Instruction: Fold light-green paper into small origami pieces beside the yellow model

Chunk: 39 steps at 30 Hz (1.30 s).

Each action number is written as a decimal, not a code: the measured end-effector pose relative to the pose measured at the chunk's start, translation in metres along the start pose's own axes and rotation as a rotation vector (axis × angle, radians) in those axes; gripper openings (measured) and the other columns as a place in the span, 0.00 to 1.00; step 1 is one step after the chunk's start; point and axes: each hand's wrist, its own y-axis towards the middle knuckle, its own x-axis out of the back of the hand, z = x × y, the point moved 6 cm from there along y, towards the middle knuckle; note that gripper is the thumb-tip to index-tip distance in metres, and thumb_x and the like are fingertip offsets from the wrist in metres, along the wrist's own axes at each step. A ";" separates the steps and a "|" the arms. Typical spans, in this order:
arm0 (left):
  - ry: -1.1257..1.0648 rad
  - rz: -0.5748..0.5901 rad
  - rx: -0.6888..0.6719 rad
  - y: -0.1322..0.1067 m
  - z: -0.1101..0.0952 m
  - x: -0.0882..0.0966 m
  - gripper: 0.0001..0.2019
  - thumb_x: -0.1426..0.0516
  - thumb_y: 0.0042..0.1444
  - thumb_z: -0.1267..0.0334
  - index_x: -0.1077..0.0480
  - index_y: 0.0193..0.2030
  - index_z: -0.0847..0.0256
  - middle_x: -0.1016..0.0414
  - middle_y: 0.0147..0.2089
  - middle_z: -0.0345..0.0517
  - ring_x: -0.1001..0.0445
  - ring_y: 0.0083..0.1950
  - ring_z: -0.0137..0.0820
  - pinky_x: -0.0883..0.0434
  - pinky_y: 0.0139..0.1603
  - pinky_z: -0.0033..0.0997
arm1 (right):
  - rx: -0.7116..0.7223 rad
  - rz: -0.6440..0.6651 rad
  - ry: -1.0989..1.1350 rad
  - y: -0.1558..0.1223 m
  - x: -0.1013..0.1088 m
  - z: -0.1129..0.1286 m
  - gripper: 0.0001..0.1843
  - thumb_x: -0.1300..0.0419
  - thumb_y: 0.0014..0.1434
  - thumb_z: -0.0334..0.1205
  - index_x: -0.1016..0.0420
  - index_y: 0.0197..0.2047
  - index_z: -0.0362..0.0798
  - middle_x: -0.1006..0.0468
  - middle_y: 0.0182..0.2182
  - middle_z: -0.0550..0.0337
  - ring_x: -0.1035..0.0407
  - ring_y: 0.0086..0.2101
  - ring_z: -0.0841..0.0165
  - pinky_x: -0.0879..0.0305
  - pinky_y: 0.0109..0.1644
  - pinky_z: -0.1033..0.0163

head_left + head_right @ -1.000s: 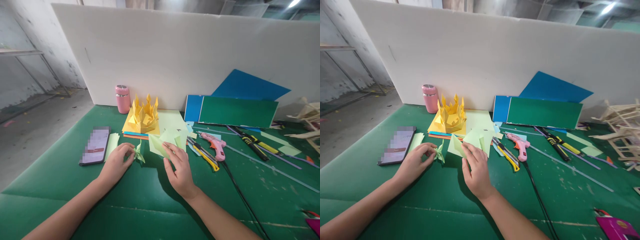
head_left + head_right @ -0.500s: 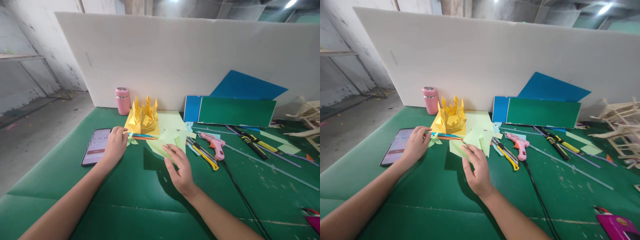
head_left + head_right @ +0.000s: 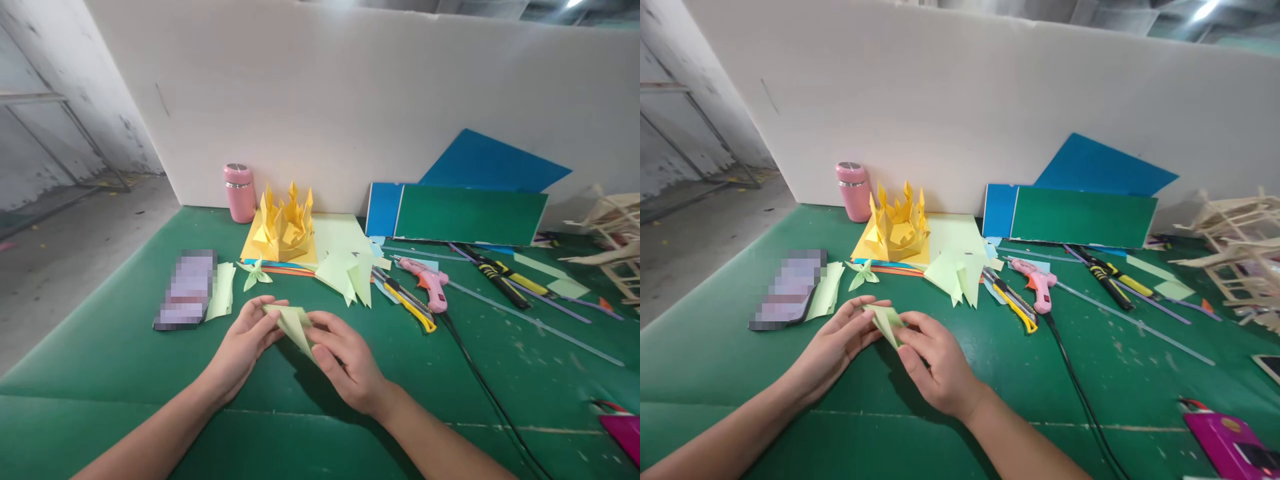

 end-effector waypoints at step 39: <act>0.433 0.027 -0.236 0.003 -0.001 0.008 0.18 0.36 0.43 0.60 0.29 0.43 0.58 0.24 0.47 0.49 0.28 0.52 0.43 0.28 0.50 0.45 | -0.230 0.039 0.173 -0.003 -0.004 -0.029 0.22 0.47 0.56 0.25 0.24 0.49 0.54 0.23 0.37 0.57 0.27 0.38 0.68 0.29 0.40 0.64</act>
